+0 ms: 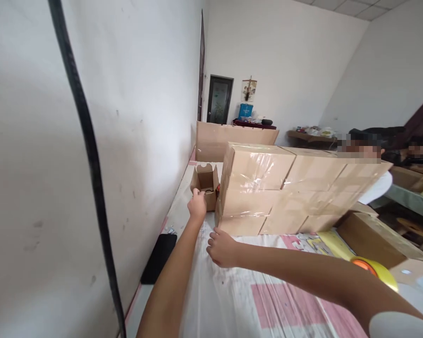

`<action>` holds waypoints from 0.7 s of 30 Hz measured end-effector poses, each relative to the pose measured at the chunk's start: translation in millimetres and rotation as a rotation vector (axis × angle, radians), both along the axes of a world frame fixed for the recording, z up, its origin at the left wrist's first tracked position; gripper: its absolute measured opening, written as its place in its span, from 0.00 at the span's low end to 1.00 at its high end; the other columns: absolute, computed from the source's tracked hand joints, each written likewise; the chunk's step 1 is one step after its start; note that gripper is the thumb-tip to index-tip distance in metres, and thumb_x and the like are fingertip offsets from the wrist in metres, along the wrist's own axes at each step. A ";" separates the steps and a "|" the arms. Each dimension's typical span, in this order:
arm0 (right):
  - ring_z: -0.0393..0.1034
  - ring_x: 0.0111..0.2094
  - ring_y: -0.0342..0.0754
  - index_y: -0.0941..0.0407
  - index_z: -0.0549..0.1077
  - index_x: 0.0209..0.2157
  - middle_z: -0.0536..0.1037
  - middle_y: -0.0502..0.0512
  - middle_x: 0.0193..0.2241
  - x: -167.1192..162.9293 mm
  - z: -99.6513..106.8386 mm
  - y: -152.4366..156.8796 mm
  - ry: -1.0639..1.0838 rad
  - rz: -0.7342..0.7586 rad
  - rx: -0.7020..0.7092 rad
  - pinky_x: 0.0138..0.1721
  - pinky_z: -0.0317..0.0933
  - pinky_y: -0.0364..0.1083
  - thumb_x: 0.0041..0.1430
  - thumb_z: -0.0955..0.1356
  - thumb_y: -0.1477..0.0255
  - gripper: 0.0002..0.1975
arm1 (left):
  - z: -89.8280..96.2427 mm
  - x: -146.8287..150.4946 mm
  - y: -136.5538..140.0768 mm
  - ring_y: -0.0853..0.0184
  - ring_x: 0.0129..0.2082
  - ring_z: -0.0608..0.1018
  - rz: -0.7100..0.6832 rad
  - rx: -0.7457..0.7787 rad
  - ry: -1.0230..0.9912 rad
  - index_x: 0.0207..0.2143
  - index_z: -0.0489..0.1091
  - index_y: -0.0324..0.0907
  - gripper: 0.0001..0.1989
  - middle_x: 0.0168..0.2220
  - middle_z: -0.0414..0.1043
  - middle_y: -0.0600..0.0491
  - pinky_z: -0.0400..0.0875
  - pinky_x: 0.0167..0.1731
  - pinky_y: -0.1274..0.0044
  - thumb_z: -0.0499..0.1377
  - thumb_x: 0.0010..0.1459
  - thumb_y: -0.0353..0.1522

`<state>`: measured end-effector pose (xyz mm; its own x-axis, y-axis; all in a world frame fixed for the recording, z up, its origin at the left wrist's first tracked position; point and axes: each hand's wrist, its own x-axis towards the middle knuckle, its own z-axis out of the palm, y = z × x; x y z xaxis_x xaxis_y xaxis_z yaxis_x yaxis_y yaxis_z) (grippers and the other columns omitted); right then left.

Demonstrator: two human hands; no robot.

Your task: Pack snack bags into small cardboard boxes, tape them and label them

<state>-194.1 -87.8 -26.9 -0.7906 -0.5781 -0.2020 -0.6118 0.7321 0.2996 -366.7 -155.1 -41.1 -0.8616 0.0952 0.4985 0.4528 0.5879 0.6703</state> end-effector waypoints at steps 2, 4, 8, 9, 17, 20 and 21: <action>0.69 0.43 0.58 0.60 0.81 0.36 0.81 0.65 0.35 -14.3 1.4 -0.6 -0.047 -0.049 0.050 0.51 0.55 0.57 0.57 0.69 0.70 0.10 | -5.2 2.1 -27.3 0.70 0.34 0.72 0.077 0.070 0.043 0.45 0.74 0.41 0.10 0.45 0.70 0.50 0.70 0.35 0.74 0.55 0.64 0.28; 0.69 0.46 0.61 0.59 0.82 0.36 0.82 0.67 0.38 -33.7 3.1 -2.1 -0.048 -0.156 0.043 0.54 0.55 0.59 0.53 0.71 0.73 0.09 | -11.3 7.7 -58.0 0.68 0.37 0.72 0.172 0.161 0.107 0.47 0.75 0.42 0.14 0.46 0.67 0.48 0.69 0.37 0.73 0.53 0.64 0.28; 0.63 0.58 0.73 0.61 0.81 0.45 0.77 0.74 0.52 -97.2 4.2 -10.3 0.002 -0.436 -0.006 0.60 0.46 0.70 0.52 0.71 0.76 0.17 | -21.7 18.2 -101.9 0.64 0.43 0.71 0.317 0.318 0.241 0.47 0.77 0.41 0.16 0.45 0.62 0.45 0.69 0.42 0.72 0.51 0.63 0.27; 0.60 0.60 0.76 0.63 0.79 0.49 0.74 0.76 0.56 -116.6 3.9 -12.5 0.008 -0.526 -0.017 0.60 0.44 0.73 0.52 0.70 0.76 0.20 | -23.0 19.4 -106.5 0.64 0.43 0.71 0.324 0.338 0.272 0.46 0.77 0.40 0.16 0.44 0.62 0.46 0.69 0.43 0.72 0.51 0.63 0.27; 0.53 0.65 0.80 0.57 0.63 0.66 0.57 0.78 0.68 -208.1 -10.7 -15.3 -0.081 -1.074 -0.218 0.50 0.57 0.80 0.62 0.70 0.66 0.33 | -33.9 17.3 -104.3 0.66 0.41 0.71 0.292 0.378 0.471 0.43 0.78 0.39 0.18 0.41 0.60 0.47 0.72 0.41 0.74 0.49 0.61 0.24; 0.57 0.65 0.71 0.58 0.61 0.66 0.58 0.73 0.67 -205.7 -18.7 -14.2 -0.045 -1.168 -0.345 0.55 0.61 0.73 0.68 0.67 0.66 0.28 | -42.3 17.5 -105.3 0.66 0.41 0.71 0.293 0.373 0.517 0.41 0.77 0.38 0.18 0.42 0.60 0.47 0.73 0.39 0.74 0.49 0.57 0.21; 0.58 0.65 0.68 0.57 0.61 0.66 0.58 0.70 0.67 -203.7 -20.0 -14.7 -0.029 -1.177 -0.389 0.57 0.61 0.71 0.68 0.66 0.66 0.27 | -44.2 18.1 -105.1 0.66 0.41 0.71 0.290 0.365 0.529 0.40 0.77 0.38 0.17 0.41 0.60 0.47 0.73 0.38 0.75 0.50 0.56 0.21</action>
